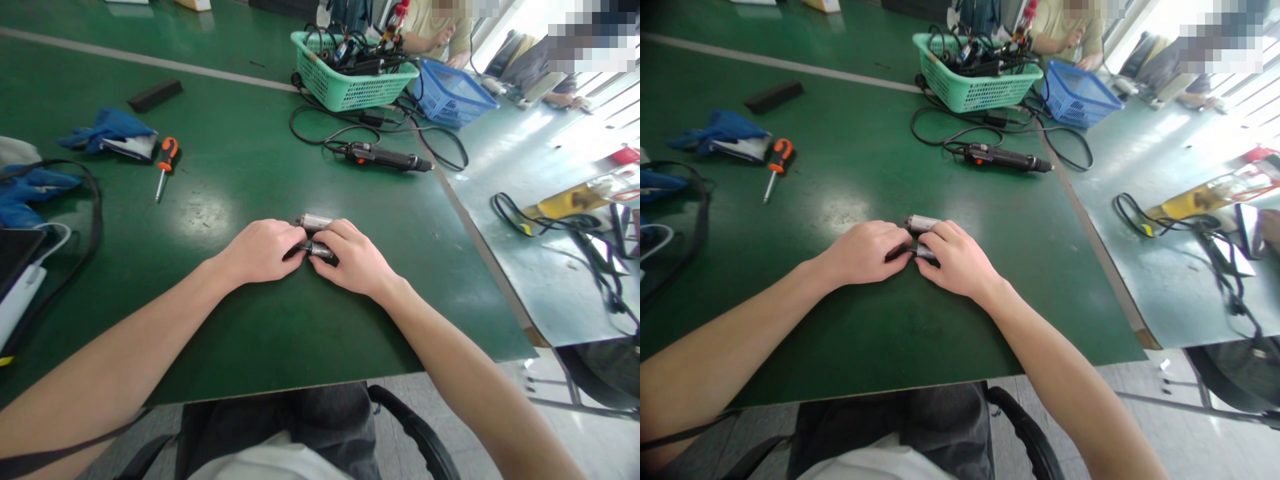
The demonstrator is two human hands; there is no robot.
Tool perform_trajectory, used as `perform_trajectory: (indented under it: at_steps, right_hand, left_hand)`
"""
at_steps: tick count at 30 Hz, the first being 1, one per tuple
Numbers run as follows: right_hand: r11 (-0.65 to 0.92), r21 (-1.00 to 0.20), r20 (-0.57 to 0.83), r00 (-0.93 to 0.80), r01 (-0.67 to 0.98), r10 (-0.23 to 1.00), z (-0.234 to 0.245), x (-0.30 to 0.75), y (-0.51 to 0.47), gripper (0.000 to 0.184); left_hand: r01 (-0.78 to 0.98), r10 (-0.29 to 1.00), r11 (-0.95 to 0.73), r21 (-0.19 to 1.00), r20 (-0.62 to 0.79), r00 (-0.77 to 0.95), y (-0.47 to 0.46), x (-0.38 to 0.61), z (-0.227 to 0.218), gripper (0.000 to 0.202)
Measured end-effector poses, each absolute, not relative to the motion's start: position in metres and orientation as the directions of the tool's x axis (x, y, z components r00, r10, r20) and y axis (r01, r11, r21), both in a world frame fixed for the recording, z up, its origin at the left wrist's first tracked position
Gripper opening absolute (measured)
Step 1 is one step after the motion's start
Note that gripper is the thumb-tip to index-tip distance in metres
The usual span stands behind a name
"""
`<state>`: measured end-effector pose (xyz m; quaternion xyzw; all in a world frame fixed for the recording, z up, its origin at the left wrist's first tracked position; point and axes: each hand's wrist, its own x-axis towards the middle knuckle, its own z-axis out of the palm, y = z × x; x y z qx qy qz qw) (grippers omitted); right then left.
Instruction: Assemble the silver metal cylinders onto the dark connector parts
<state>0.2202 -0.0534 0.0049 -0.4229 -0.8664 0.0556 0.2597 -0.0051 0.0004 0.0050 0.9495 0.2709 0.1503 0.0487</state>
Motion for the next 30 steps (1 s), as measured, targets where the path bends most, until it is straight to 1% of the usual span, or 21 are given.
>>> perform_trajectory:
  at_steps: [7, 30]
  right_hand:
    - [0.637, -0.324, 0.412, -0.502, 0.7, 0.761, 0.0055, 0.2208, -0.053, 0.013]
    - [0.613, -0.32, 0.37, -0.501, 0.722, 0.783, 0.0074, 0.2262, -0.0522, 0.015]
  left_hand:
    - [0.513, 0.538, -0.843, 0.165, 0.262, 0.801, -0.0002, -0.0041, 0.0069, 0.021]
    - [0.577, 0.601, -0.799, 0.17, 0.233, 0.764, -0.0023, -0.0024, 0.0105, 0.017]
